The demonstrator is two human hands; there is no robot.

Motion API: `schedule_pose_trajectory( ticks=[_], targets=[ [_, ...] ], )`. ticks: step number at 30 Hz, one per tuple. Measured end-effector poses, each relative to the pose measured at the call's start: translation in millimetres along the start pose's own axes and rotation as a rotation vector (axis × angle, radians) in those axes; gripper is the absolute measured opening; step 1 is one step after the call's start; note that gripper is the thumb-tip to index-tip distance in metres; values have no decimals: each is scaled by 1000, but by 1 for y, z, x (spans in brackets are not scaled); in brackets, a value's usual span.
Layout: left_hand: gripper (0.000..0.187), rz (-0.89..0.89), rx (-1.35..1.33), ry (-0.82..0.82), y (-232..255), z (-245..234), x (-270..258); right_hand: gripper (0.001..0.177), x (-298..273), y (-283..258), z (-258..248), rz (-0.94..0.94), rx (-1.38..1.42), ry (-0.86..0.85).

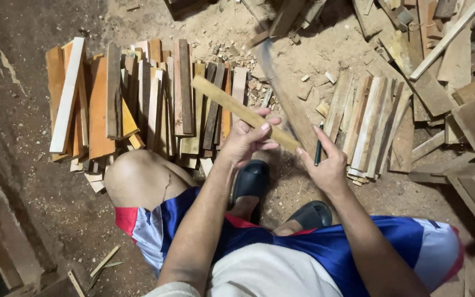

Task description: Marking and inspecting wooden strips with a pencil in a workshop environment.

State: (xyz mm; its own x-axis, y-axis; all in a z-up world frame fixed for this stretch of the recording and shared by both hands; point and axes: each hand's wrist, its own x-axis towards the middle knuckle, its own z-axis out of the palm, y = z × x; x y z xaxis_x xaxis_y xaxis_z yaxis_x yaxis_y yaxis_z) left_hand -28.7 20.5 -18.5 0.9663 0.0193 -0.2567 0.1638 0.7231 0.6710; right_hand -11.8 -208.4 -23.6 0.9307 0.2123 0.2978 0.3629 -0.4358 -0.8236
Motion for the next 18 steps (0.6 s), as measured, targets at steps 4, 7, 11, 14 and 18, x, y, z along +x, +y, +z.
schedule_pose_trajectory(
  ticks=[4, 7, 11, 14, 18],
  targets=[
    [56, -13, -14, -38, -30, -4, 6, 62, -5, 6, 2, -133, -59, -22],
    [53, -41, 9, -77, -42, 3, 4, 64, -7, 15, 8, -212, 6, -83],
    [57, -43, 34, -104, -25, 26, -10, 55, -9, 20, 12, -399, -6, -82],
    [54, -41, 56, -97, -23, 25, -12, 53, -9, 14, 11, -453, -64, -55],
    [52, -17, 66, -91, -23, 22, -13, 51, -14, 24, 14, -448, -92, -33]
  ],
)
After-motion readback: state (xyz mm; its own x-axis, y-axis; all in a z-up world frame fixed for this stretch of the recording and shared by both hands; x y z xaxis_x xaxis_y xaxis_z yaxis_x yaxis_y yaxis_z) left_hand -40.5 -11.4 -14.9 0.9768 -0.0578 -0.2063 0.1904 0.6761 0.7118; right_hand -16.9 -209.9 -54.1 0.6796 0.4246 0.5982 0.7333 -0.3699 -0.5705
